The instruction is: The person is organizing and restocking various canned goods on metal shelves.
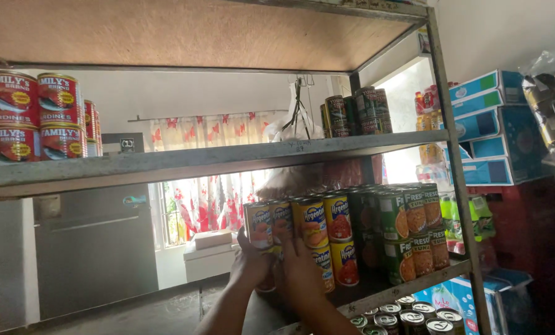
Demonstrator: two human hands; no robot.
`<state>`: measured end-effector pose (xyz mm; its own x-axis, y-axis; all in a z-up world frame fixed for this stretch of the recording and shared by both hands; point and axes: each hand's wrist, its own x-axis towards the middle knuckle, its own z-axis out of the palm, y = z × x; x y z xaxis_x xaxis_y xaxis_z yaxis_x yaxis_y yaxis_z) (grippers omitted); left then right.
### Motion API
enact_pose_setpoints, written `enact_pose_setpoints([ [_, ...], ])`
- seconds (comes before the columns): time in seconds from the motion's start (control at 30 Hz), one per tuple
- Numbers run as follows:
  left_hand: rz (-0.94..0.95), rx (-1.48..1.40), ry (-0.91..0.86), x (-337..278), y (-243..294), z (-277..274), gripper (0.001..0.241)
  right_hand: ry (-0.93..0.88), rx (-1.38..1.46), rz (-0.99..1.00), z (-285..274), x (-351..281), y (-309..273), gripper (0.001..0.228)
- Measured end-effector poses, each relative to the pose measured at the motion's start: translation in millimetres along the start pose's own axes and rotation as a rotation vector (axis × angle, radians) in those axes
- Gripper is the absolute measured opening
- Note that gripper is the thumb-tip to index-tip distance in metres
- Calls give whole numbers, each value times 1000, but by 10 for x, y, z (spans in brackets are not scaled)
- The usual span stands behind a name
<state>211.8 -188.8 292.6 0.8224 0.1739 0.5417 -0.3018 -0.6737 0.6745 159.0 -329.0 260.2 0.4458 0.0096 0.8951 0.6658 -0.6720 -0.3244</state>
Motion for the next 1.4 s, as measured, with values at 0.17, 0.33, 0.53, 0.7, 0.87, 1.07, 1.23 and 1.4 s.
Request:
enact_pose_setpoints([
  [0.17, 301, -296, -45, 527, -457, 503, 85, -18, -29, 26, -20, -9, -28, 67],
  [0.33, 304, -286, -23, 581, -503, 518, 58, -41, -47, 56, 24, 33, -6, 61],
  [0.53, 239, -412, -78, 928, -908, 755, 35, 43, -13, -40, 39, 65, -14, 75],
  [0.7, 466, -189, -150, 389, -603, 333, 48, 196, 36, -97, -32, 65, -71, 68],
  [0.87, 479, -133, -208, 41, -248, 100, 43, 211, 17, -182, -2, 108, 10, 73],
  [1.07, 386, -112, -265, -163, -87, 7, 46, 170, 59, -151, -44, 72, -60, 72],
  [1.23, 380, -137, -234, -254, -11, -27, 77, 140, 135, -102, -56, 73, -52, 72],
  [1.4, 263, 18, -122, -216, -104, -28, 61, 203, 124, -222, -91, 37, -94, 68],
])
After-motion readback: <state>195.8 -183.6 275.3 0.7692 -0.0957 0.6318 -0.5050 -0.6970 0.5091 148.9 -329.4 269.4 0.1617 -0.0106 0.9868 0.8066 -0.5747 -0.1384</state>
